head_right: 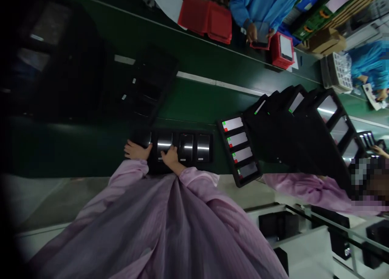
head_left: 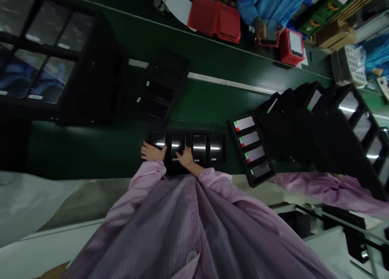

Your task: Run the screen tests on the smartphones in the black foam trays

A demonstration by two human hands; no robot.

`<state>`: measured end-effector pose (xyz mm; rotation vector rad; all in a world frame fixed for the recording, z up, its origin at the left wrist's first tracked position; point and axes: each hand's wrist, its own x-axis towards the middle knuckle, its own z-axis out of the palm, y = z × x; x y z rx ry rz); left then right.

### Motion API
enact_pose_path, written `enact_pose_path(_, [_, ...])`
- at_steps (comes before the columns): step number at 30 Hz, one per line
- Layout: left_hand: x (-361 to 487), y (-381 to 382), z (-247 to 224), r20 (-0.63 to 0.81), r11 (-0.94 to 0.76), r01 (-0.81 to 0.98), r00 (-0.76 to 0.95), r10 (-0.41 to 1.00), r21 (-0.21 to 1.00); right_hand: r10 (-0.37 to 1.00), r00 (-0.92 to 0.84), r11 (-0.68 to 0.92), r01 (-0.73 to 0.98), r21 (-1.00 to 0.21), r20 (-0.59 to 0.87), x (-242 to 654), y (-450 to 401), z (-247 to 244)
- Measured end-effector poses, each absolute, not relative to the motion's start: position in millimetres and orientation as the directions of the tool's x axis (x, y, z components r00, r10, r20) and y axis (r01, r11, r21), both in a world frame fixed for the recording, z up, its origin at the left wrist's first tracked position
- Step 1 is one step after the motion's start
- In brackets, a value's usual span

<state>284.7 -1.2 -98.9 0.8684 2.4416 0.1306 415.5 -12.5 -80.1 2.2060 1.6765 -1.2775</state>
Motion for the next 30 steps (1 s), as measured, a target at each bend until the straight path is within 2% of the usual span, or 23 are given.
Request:
enact_pose_path(4, [280.8,3.9,-97.8,-0.453,0.797,0.566,-0.665,0.593,0.211,0.777,0.067,-0.429,0.784,-0.449,-0.626,408.7,-16.5,-86.8])
enact_pose_path(9, [275.8,6.7,-98.4,-0.454,0.792,0.594,-0.671,0.586,0.144,0.818,-0.001,-0.376,0.756,-0.536,-0.575,434.1,-19.7,-91.8])
enact_pose_path(11, [275.7,8.3,-99.0,-0.461,0.799,0.590,-0.681,0.569,0.115,0.846,0.080,-0.409,0.732,-0.545,-0.527,458.9,-25.3,-92.4])
enact_pose_path(14, [276.8,9.2,-99.3,-0.467,0.811,0.575,-0.692,0.551,0.105,0.838,0.288,-0.513,0.706,-0.489,-0.463,496.7,-35.8,-94.6])
enact_pose_path(16, [277.0,7.9,-99.1,-0.456,0.814,0.570,-0.698,0.552,0.112,0.826,0.333,-0.540,0.700,-0.468,-0.456,511.9,-39.7,-97.8])
enact_pose_path(23, [275.4,3.6,-96.1,-0.452,0.790,0.601,-0.676,0.582,0.118,0.857,0.232,-0.471,0.713,-0.520,-0.459,507.3,-25.0,-102.6])
enact_pose_path(27, [264.9,1.5,-99.1,-0.437,0.800,0.573,-0.683,0.586,0.177,0.852,0.184,-0.462,0.705,-0.539,-0.490,523.0,-18.8,-94.5])
enact_pose_path(30, [239.5,-10.2,-109.1,-0.432,0.773,0.538,-0.641,0.634,0.336,0.842,0.250,-0.497,0.702,-0.510,-0.477,551.7,-23.9,-85.2])
